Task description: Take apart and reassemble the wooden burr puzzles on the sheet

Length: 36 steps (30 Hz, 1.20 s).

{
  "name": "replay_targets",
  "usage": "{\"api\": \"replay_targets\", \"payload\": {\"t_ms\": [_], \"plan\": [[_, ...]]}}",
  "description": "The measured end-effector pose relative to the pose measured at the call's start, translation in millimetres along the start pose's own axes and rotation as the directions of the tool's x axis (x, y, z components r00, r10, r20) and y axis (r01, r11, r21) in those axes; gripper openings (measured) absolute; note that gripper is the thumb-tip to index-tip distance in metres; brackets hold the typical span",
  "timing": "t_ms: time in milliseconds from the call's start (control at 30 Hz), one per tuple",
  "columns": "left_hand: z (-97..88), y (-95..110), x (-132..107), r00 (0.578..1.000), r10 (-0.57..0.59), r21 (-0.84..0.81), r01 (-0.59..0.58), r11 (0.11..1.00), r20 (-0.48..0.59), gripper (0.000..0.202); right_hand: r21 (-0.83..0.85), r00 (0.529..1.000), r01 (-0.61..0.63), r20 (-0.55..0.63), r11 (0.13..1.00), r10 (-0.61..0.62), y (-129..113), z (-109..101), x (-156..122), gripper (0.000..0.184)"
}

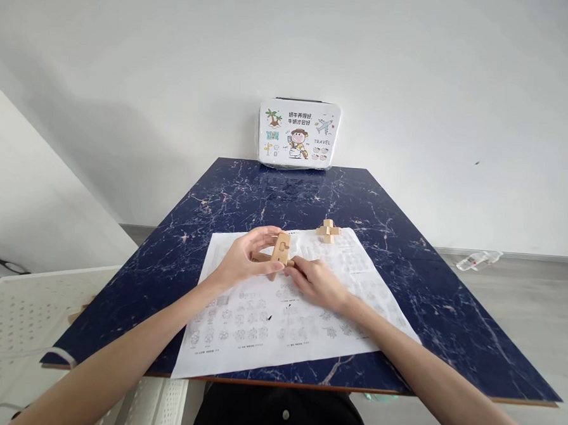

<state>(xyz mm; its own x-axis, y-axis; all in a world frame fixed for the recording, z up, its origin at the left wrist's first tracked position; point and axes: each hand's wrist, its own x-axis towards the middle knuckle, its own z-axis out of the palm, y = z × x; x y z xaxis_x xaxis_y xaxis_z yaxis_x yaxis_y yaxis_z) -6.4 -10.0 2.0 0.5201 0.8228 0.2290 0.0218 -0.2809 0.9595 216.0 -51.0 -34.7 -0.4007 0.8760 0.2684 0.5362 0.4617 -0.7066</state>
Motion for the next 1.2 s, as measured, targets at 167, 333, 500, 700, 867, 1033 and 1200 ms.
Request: {"api": "replay_targets", "payload": {"t_ms": [167, 333, 500, 700, 867, 1033, 1200], "plan": [[-5.2, 2, 7, 0.968, 0.12, 0.049, -0.112, 0.993, -0.22, 0.062, 0.082, 0.998, -0.055, -0.006, 0.995, 0.056, -4, 2, 1, 0.033], [-30.3, -15, 13, 0.872, 0.212, 0.381, -0.031, 0.924, -0.442, 0.066, 0.18, 0.992, -0.126, 0.0, 0.976, 0.128, -5, -3, 3, 0.038], [-53.3, -34, 16, 0.931, 0.057, 0.631, 0.199, 0.75, -0.361, 0.08, 0.349, 0.973, -0.216, 0.004, 0.912, 0.229, 0, -5, 4, 0.042], [-49.3, -25, 16, 0.96, 0.088, 0.685, 0.124, 0.718, -0.266, 0.072, 0.48, 0.975, -0.208, 0.028, 0.852, 0.222, 6, -7, 6, 0.05], [-26.0, -5, 8, 0.994, -0.019, 0.398, 0.059, 0.915, -0.103, 0.044, 0.498, 0.983, -0.177, 0.046, 0.849, 0.178, 1, -8, 5, 0.047], [-11.0, -2, 4, 0.982, -0.123, 0.097, 0.11, 0.989, 0.14, 0.044, 0.555, 0.987, -0.163, 0.084, 0.816, 0.14, -4, -8, 4, 0.046], [-11.8, -2, 3, 0.969, -0.149, -0.01, 0.154, 0.988, 0.197, 0.048, 0.691, 0.993, -0.108, 0.109, 0.715, 0.044, -5, -13, 5, 0.054]]}}
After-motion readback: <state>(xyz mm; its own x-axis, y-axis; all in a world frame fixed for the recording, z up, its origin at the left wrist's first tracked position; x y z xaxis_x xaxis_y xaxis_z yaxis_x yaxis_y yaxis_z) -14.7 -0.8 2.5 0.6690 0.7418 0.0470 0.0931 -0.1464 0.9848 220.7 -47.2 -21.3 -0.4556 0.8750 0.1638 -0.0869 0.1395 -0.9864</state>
